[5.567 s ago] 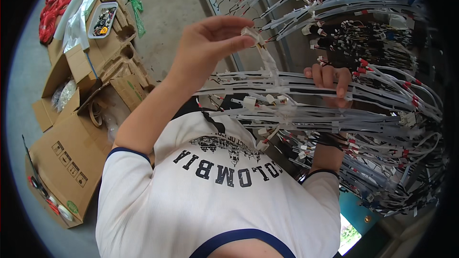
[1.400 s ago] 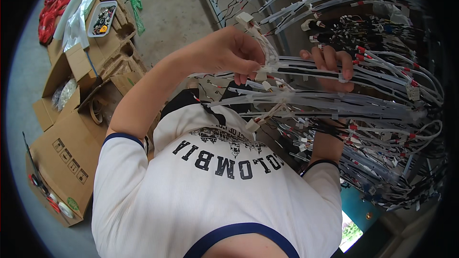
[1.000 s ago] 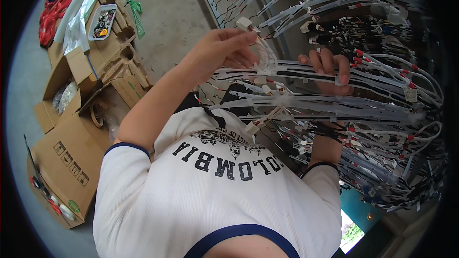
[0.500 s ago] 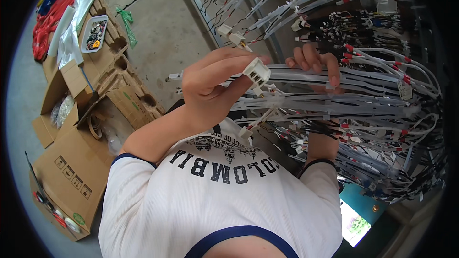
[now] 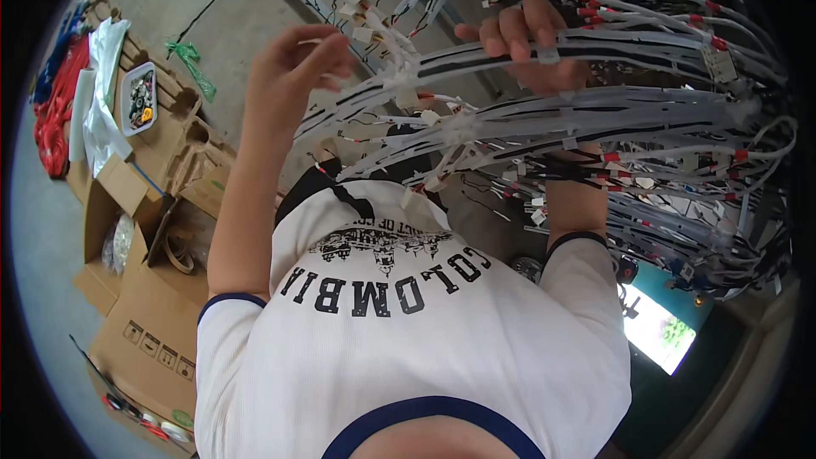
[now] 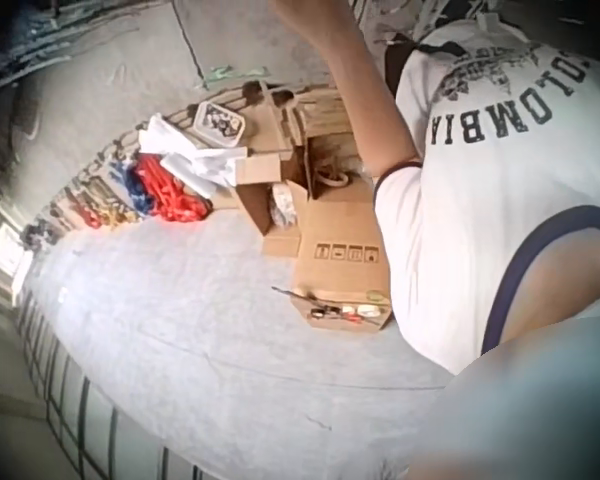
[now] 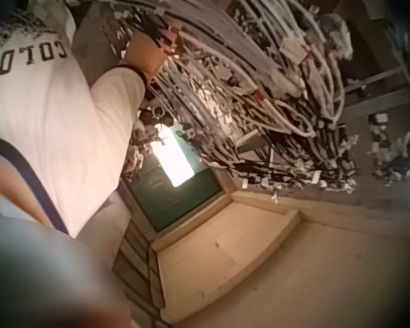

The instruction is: Organizing and inspecting wire harnesses on a storage rack in a factory.

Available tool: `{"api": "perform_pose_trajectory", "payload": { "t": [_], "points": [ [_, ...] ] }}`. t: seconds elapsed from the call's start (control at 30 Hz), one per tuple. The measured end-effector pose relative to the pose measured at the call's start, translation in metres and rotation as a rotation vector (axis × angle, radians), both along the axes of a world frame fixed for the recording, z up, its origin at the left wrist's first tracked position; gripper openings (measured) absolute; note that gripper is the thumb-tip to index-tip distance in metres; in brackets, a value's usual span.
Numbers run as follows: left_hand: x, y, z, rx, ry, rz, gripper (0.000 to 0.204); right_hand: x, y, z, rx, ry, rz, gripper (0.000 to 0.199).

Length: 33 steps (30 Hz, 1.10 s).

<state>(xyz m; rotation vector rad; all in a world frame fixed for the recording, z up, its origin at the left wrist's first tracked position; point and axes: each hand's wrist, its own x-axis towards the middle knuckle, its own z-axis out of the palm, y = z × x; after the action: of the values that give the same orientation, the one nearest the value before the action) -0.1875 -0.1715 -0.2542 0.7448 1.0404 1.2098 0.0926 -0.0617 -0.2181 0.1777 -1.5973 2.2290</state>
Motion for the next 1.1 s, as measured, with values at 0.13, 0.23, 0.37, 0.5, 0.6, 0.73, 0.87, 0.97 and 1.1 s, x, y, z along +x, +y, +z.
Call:
{"api": "perform_pose_trajectory", "payload": {
  "t": [0.13,0.23,0.37,0.5,0.6,0.73,0.87,0.97,1.1],
  "points": [
    [0.020,-0.047,0.010,0.213,0.763,0.210,0.026,0.008,-0.013,-0.005,-0.020,0.032,-0.164,0.028],
    [0.041,-0.062,-0.006,0.774,0.780,-0.070,0.010,0.004,-0.005,-0.010,-0.002,0.065,-0.128,0.027],
    [0.061,-0.060,-0.026,0.650,0.712,-0.243,0.022,0.003,-0.007,-0.008,0.016,0.031,-0.166,0.022],
    [0.042,-0.057,-0.026,0.447,0.604,-0.472,0.028,0.002,-0.011,-0.005,-0.001,0.008,-0.206,0.022],
    [0.013,-0.066,-0.001,0.250,0.369,-0.517,0.026,0.009,-0.015,-0.006,-0.028,-0.033,-0.276,0.021],
    [-0.032,-0.064,0.043,-0.158,-0.043,-0.677,0.025,0.020,-0.015,-0.009,-0.066,-0.053,-0.332,0.020],
    [-0.043,-0.065,0.052,-0.244,-0.155,-0.715,0.031,0.019,-0.013,-0.002,-0.110,-0.069,-0.328,0.018],
    [-0.052,-0.079,0.072,-0.115,-0.089,-0.549,0.026,0.013,-0.016,-0.002,-0.123,-0.080,-0.377,0.018],
    [-0.062,-0.075,0.090,0.523,0.594,-0.335,0.027,0.020,-0.012,-0.014,0.002,-0.043,-0.333,0.018]
  ]
}}
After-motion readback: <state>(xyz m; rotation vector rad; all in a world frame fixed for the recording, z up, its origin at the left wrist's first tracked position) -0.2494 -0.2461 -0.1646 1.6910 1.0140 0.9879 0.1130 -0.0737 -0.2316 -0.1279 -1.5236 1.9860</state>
